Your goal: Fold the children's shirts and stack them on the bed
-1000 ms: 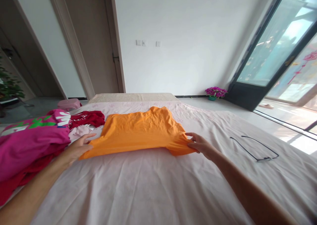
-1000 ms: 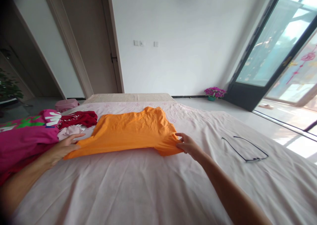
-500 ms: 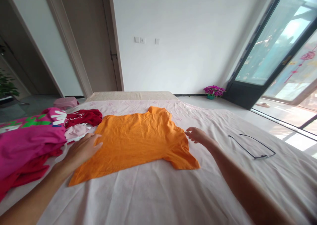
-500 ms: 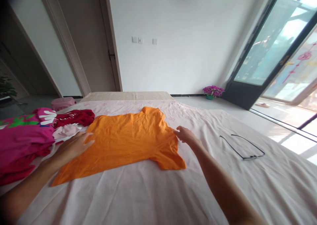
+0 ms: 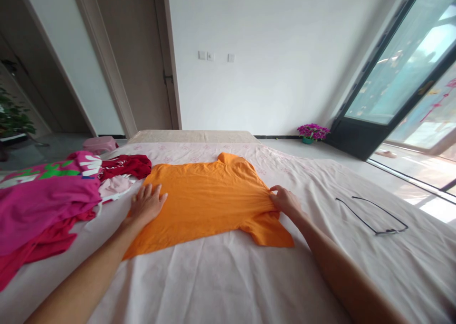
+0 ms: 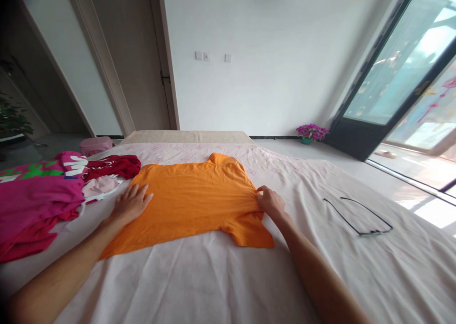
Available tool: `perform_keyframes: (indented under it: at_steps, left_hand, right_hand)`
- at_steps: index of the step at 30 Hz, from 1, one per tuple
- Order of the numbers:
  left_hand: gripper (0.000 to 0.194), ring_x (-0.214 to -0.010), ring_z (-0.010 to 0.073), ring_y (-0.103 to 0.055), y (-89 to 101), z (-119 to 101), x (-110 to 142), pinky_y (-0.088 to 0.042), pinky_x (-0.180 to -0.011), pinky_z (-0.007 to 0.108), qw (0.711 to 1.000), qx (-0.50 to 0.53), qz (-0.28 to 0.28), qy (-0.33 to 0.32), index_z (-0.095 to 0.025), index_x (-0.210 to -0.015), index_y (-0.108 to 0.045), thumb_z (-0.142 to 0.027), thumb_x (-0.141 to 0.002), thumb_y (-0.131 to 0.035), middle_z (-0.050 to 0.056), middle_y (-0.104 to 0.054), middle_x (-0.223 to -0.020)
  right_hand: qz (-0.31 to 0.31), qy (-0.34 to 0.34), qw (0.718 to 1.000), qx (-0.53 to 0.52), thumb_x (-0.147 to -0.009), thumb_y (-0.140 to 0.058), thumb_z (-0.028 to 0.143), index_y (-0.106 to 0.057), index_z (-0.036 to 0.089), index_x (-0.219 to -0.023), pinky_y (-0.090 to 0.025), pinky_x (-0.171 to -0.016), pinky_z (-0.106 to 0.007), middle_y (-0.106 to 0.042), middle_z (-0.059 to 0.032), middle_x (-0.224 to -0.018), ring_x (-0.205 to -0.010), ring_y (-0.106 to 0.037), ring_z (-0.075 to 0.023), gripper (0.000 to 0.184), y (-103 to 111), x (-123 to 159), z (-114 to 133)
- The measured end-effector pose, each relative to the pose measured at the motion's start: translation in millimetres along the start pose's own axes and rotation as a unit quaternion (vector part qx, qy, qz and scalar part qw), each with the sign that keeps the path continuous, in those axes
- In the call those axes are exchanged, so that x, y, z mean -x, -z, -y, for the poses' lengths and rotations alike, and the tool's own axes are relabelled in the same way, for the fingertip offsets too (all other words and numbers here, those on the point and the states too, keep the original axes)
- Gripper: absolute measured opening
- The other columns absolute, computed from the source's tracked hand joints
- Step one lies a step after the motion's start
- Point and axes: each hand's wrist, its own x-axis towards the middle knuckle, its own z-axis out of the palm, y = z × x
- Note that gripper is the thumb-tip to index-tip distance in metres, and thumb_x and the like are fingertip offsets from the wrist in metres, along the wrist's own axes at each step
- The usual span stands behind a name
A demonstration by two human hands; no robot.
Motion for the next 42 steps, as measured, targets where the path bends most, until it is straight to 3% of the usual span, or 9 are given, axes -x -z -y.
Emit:
perform_keyframes:
  at_steps: [6,12,15,21,27,31,35,38,42]
  left_hand:
    - [0.058,-0.138,0.04,-0.035,14.1,-26,-16,-0.025,-0.11,0.054,0.997,0.009,-0.014,-0.072,-0.006,-0.141,-0.047,-0.036,-0.093,-0.036,0.026,-0.042,-0.146]
    - [0.063,-0.144,0.0325,-0.03,3.1,-55,-40,-0.024,-0.113,0.049,0.985,0.07,0.021,-0.158,-0.019,-0.149,-0.038,-0.051,-0.095,-0.033,0.017,-0.036,-0.155]
    - [0.065,-0.145,0.0331,-0.026,-9.7,-41,-48,-0.021,-0.113,0.053,0.99,0.062,0.017,-0.125,-0.021,-0.149,-0.038,-0.055,-0.094,-0.033,0.016,-0.031,-0.158]
    - [0.066,-0.144,0.0333,-0.027,-15.8,2,-55,-0.02,-0.114,0.051,0.996,0.037,0.006,-0.077,-0.018,-0.151,-0.035,-0.053,-0.095,-0.028,0.018,-0.029,-0.157]
    - [0.053,-0.133,0.0374,-0.04,7.0,-15,-34,-0.025,-0.108,0.056,0.999,0.042,-0.022,-0.012,-0.008,-0.137,-0.05,-0.035,-0.096,-0.032,0.025,-0.049,-0.14]
    - [0.055,-0.139,0.0345,-0.034,15.9,-62,-11,-0.023,-0.113,0.049,0.994,0.061,-0.034,-0.079,-0.011,-0.141,-0.048,-0.039,-0.095,-0.035,0.02,-0.045,-0.147]
    - [0.062,-0.143,0.0301,-0.031,11.5,-97,19,-0.021,-0.115,0.045,0.968,0.118,-0.021,-0.222,-0.017,-0.147,-0.042,-0.051,-0.095,-0.034,0.015,-0.038,-0.154]
    - [0.063,-0.145,0.0292,-0.028,6.8,-91,34,-0.02,-0.116,0.046,0.964,0.104,-0.002,-0.246,-0.023,-0.148,-0.04,-0.055,-0.094,-0.036,0.012,-0.033,-0.157]
    - [0.062,-0.146,0.0273,-0.026,3.4,-49,39,-0.02,-0.116,0.045,0.971,0.068,-0.005,-0.229,-0.023,-0.149,-0.039,-0.053,-0.095,-0.034,0.012,-0.031,-0.158]
  right_hand:
    - [-0.078,0.135,0.987,0.041,-0.094,-0.042,0.034,-0.052,0.021,-0.136,-0.039,-0.096,-0.038,-0.058,-0.0121,-0.132,-0.122,-0.05,-0.0283,0.045,10,7,51]
    - [0.061,0.305,0.949,0.044,-0.099,-0.027,0.05,-0.025,0.018,-0.155,-0.018,-0.116,-0.039,-0.025,-0.0097,-0.16,-0.147,-0.019,-0.0257,0.064,-17,9,108]
    - [0.096,0.285,0.952,0.065,-0.099,-0.019,0.056,-0.02,0.02,-0.156,-0.009,-0.119,-0.041,-0.016,-0.0071,-0.163,-0.149,-0.011,-0.024,0.068,-30,-1,100]
    - [0.046,0.229,0.969,0.086,-0.1,-0.017,0.055,-0.02,0.019,-0.156,-0.007,-0.12,-0.041,-0.016,-0.0065,-0.163,-0.149,-0.011,-0.0207,0.066,-36,-27,57]
    - [0.014,0.198,0.973,0.115,-0.101,-0.026,0.044,-0.028,0.014,-0.153,-0.004,-0.118,-0.051,-0.025,-0.0124,-0.16,-0.148,-0.013,-0.0261,0.06,-27,-15,72]
    - [-0.006,0.27,0.96,0.077,-0.1,-0.028,0.046,-0.029,0.016,-0.153,-0.004,-0.119,-0.048,-0.024,-0.0115,-0.16,-0.149,-0.012,-0.0278,0.06,-27,29,112]
    - [0.084,0.383,0.92,0.026,-0.099,-0.018,0.06,-0.021,0.022,-0.156,-0.009,-0.118,-0.047,-0.017,-0.0075,-0.163,-0.149,-0.013,-0.0274,0.069,-37,73,138]
    - [0.098,0.398,0.912,0.027,-0.098,-0.016,0.062,-0.021,0.024,-0.156,-0.007,-0.119,-0.045,-0.015,-0.0053,-0.163,-0.149,-0.01,-0.0259,0.07,-39,81,131]
    - [0.069,0.361,0.929,0.05,-0.1,-0.02,0.057,-0.025,0.024,-0.155,-0.008,-0.119,-0.043,-0.019,-0.0052,-0.162,-0.149,-0.013,-0.0232,0.064,-30,66,93]
